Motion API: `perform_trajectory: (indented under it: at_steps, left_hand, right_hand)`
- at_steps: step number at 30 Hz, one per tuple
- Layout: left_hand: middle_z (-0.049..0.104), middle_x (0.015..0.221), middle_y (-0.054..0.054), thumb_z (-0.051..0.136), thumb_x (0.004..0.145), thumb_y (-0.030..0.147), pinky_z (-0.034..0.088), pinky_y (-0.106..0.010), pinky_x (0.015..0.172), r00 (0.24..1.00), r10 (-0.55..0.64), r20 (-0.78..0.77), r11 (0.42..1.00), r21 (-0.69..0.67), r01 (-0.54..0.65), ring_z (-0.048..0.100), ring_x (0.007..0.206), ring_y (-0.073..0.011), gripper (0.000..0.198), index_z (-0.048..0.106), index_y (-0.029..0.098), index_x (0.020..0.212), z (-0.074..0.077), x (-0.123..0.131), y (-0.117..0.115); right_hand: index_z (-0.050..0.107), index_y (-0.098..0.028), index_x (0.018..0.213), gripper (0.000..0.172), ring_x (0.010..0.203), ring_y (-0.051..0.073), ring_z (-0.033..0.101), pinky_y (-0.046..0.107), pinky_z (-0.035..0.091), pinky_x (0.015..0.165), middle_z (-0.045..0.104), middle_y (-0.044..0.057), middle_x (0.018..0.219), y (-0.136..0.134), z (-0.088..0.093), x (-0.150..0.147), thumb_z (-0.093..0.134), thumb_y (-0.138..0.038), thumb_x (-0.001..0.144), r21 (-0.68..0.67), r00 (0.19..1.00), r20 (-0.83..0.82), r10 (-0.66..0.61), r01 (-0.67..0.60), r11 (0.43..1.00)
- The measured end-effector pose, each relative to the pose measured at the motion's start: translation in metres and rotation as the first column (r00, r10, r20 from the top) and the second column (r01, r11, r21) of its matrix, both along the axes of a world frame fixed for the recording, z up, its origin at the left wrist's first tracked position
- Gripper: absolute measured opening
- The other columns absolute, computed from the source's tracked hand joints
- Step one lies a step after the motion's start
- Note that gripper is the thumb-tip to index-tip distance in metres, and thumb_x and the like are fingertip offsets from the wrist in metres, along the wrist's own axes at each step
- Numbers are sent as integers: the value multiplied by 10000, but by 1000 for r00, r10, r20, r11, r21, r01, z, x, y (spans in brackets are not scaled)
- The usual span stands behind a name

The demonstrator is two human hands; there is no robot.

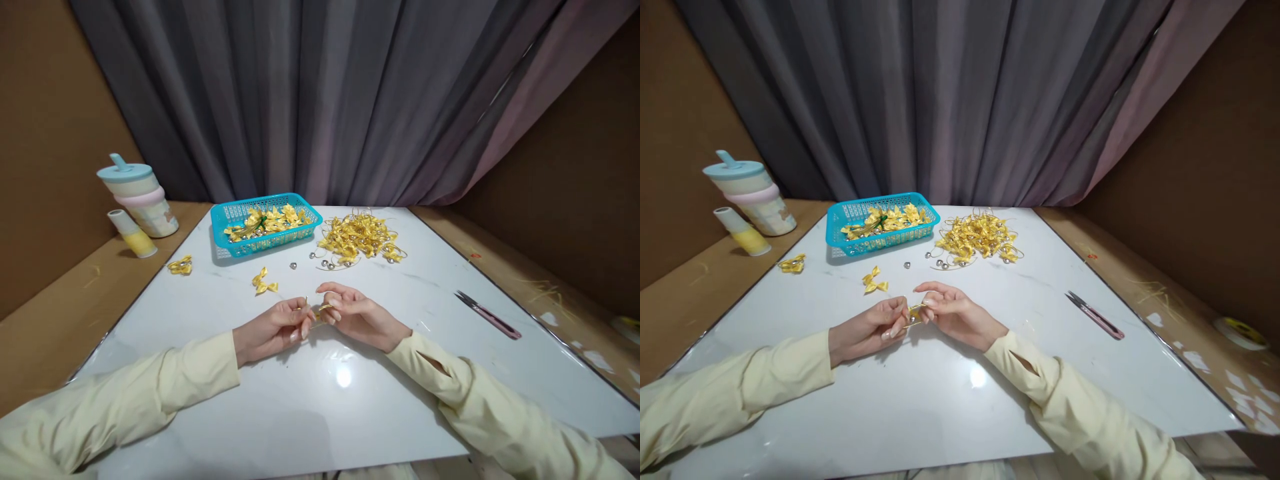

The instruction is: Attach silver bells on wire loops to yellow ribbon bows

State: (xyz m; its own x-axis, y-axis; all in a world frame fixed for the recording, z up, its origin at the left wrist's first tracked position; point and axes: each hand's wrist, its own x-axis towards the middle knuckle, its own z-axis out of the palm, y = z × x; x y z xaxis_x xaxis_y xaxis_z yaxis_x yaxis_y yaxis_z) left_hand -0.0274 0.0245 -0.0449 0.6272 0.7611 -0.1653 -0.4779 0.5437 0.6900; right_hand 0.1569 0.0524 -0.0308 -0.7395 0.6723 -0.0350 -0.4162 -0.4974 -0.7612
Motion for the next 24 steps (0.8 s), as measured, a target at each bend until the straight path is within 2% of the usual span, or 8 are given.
perform_trajectory:
  at_steps: [6,11,19,24]
  left_hand:
    - [501,449,16,797,624,285,286,-155,466,996,-79,-46,997,-4,79,381,437,-43,248,636,97,624,1,-1,-1]
    - [511,466,8,804,608,296,304,-170,491,987,-141,-80,990,-2,142,390,462,-53,253,652,95,616,1,-1,0]
    - [568,514,1,805,600,251,353,-175,503,980,-187,-72,982,-42,184,410,429,-37,226,643,95,606,-1,-2,1]
    - [610,549,-19,767,622,202,356,-159,486,980,-171,-106,985,-58,165,432,418,-32,170,639,91,614,2,-1,2]
  right_hand:
    - [603,-144,929,171,609,90,503,239,377,657,506,-29,631,-1,1,1,623,-117,762,0,996,4,90,-90,996]
    - [597,-130,931,187,577,84,482,243,375,642,536,-22,633,-4,4,-1,631,-111,748,0,994,-2,110,-110,994]
    - [597,-110,920,183,582,83,493,242,374,638,545,-19,627,-6,6,-3,634,-101,741,-5,993,22,112,-112,994]
    - [580,-115,934,226,596,105,543,272,388,680,597,1,648,-5,4,-2,675,-167,736,51,987,44,153,-155,987]
